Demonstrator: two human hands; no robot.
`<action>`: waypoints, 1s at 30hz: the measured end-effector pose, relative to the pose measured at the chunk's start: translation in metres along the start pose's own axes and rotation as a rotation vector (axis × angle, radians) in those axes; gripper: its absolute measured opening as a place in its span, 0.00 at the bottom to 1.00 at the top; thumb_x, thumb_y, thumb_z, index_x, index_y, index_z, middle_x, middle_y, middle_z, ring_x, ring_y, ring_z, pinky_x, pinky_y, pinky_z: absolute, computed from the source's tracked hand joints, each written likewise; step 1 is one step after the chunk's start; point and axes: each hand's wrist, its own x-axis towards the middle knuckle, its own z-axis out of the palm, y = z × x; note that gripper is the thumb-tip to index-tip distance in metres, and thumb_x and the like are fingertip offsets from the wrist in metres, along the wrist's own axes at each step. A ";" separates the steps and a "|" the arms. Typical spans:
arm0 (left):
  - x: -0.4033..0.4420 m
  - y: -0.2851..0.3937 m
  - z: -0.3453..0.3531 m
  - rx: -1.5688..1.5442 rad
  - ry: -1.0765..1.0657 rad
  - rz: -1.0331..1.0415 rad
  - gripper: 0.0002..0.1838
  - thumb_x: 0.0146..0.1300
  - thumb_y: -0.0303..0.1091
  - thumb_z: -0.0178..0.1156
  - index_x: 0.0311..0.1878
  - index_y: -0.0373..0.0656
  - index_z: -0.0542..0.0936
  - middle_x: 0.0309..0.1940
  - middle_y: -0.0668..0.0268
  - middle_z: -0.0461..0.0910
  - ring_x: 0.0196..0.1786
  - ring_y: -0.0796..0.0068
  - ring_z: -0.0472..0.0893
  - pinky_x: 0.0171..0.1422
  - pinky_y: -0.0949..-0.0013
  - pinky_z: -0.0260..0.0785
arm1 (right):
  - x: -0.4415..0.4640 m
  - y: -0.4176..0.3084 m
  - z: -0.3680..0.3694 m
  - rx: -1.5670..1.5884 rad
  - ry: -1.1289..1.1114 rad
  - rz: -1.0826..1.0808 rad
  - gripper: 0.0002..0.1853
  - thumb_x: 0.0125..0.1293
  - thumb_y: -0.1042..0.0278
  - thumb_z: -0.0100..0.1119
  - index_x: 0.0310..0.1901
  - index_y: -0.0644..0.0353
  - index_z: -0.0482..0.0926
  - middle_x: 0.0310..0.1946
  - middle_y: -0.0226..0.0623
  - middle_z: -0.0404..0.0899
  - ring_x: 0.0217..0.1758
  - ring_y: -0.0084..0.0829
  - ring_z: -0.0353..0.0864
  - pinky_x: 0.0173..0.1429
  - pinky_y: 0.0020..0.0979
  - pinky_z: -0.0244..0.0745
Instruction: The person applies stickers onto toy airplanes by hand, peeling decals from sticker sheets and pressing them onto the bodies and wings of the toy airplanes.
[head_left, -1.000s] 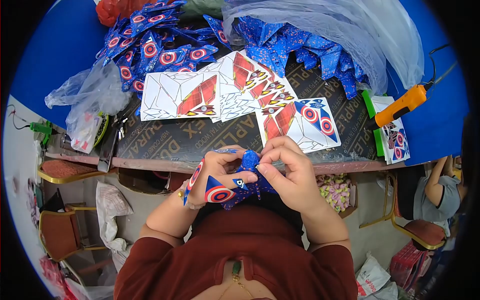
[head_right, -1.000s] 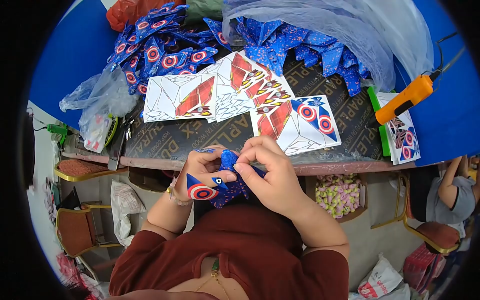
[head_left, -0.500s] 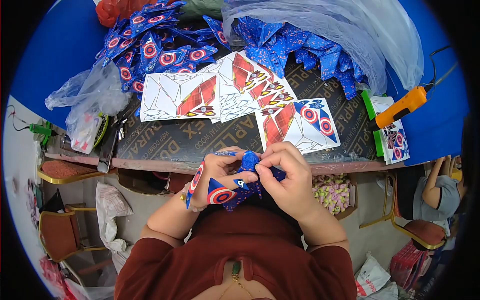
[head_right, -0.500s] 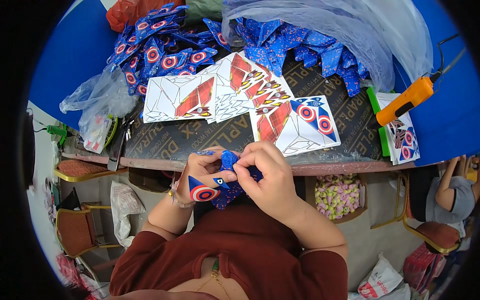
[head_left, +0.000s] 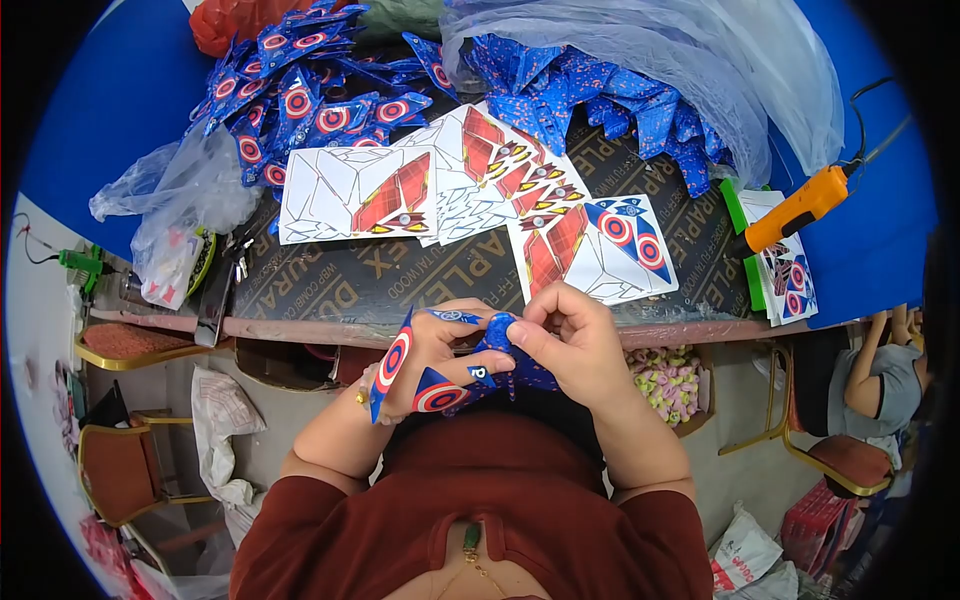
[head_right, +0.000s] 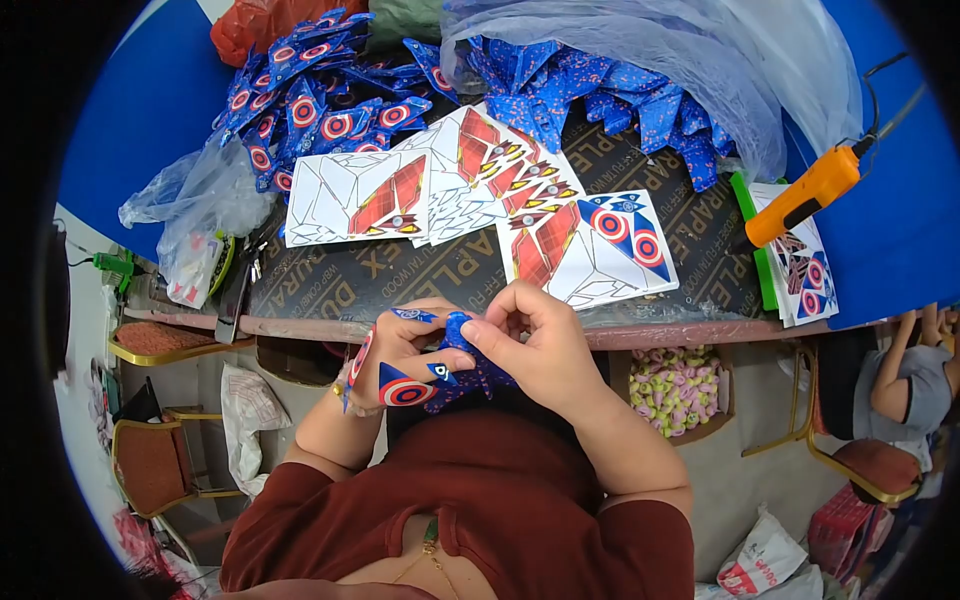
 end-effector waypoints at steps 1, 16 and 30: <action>0.000 0.000 -0.001 -0.019 0.006 -0.032 0.18 0.60 0.20 0.72 0.53 0.27 0.84 0.49 0.59 0.83 0.51 0.73 0.83 0.58 0.69 0.76 | 0.001 0.000 0.001 0.009 0.005 -0.028 0.08 0.66 0.76 0.70 0.40 0.62 0.78 0.37 0.27 0.78 0.38 0.14 0.74 0.42 0.21 0.72; 0.022 0.037 -0.009 0.456 0.125 0.317 0.29 0.54 0.28 0.73 0.62 0.43 0.80 0.38 0.60 0.85 0.38 0.60 0.82 0.46 0.63 0.75 | 0.003 -0.054 -0.012 -0.490 0.112 -0.521 0.05 0.63 0.79 0.67 0.41 0.67 0.84 0.38 0.39 0.84 0.36 0.31 0.82 0.41 0.31 0.77; 0.030 0.021 -0.004 0.516 0.421 0.329 0.36 0.59 0.23 0.70 0.72 0.41 0.72 0.41 0.56 0.78 0.38 0.63 0.80 0.43 0.65 0.75 | 0.006 -0.016 0.017 -0.256 0.247 -0.416 0.06 0.69 0.73 0.66 0.44 0.64 0.81 0.35 0.32 0.80 0.35 0.20 0.77 0.41 0.23 0.73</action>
